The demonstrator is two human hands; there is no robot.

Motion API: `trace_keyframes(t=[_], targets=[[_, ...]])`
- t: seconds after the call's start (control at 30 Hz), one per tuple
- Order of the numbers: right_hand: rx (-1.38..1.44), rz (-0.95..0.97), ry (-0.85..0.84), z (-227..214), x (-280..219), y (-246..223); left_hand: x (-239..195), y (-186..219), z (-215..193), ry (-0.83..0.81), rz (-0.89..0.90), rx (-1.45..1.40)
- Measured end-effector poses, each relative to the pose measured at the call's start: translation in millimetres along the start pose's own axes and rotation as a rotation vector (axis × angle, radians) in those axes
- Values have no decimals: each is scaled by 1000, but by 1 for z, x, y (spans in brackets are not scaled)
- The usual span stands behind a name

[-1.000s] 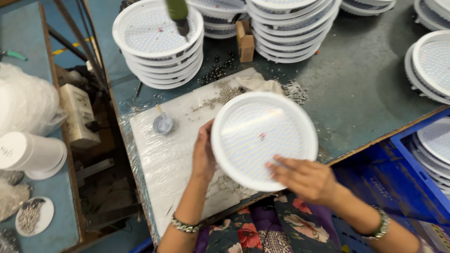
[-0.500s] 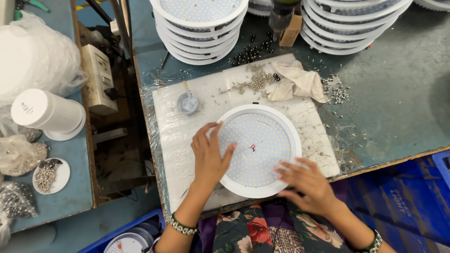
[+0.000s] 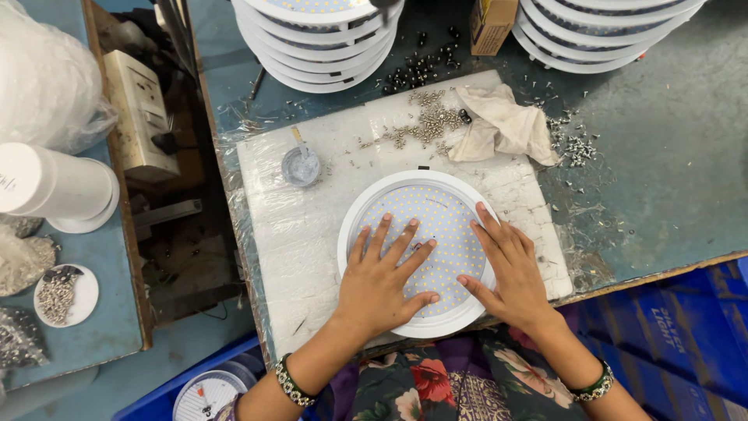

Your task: The person positions a circular LED board into a plastic light fixture housing and uses a pneumatic screwdriver to secure it. They manually pick up screws from a pile on the workbench, place them into designated holes on the board, and kemudian screw them in one by one.

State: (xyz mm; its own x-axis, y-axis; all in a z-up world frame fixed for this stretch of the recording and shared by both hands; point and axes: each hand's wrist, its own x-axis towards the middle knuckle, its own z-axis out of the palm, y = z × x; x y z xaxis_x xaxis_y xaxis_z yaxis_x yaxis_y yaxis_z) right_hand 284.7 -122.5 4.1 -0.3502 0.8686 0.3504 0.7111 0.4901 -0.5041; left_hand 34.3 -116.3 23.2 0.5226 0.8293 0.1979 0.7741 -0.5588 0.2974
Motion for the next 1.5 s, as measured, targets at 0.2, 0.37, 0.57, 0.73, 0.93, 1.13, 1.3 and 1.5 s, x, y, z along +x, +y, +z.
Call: trace_keyframes(t=[0.2,0.37,0.57,0.73,0.93,1.13,1.3,1.5], targets=[[34,7,1,2,2,7,1,-2,1,-19,4,-9],[54,30,-2,-1,4,7,4,-1,-4,-37,2,-25],[78,45,-23,-4,5,7,3,-2,-2,-35,4,-22],[88,41,-13,-3,5,8,6,-1,-4,-33,7,-17],[173,41,78,-3,0,9,11,-4,-11,-7,-75,-222],[377,136,261,-3,-12,11,90,-55,-5,227,-93,-301],[365,142,351,-1,-14,7,176,-83,26,75,6,-162],[383,188,387,1,-15,9,225,-102,67,93,75,-30]])
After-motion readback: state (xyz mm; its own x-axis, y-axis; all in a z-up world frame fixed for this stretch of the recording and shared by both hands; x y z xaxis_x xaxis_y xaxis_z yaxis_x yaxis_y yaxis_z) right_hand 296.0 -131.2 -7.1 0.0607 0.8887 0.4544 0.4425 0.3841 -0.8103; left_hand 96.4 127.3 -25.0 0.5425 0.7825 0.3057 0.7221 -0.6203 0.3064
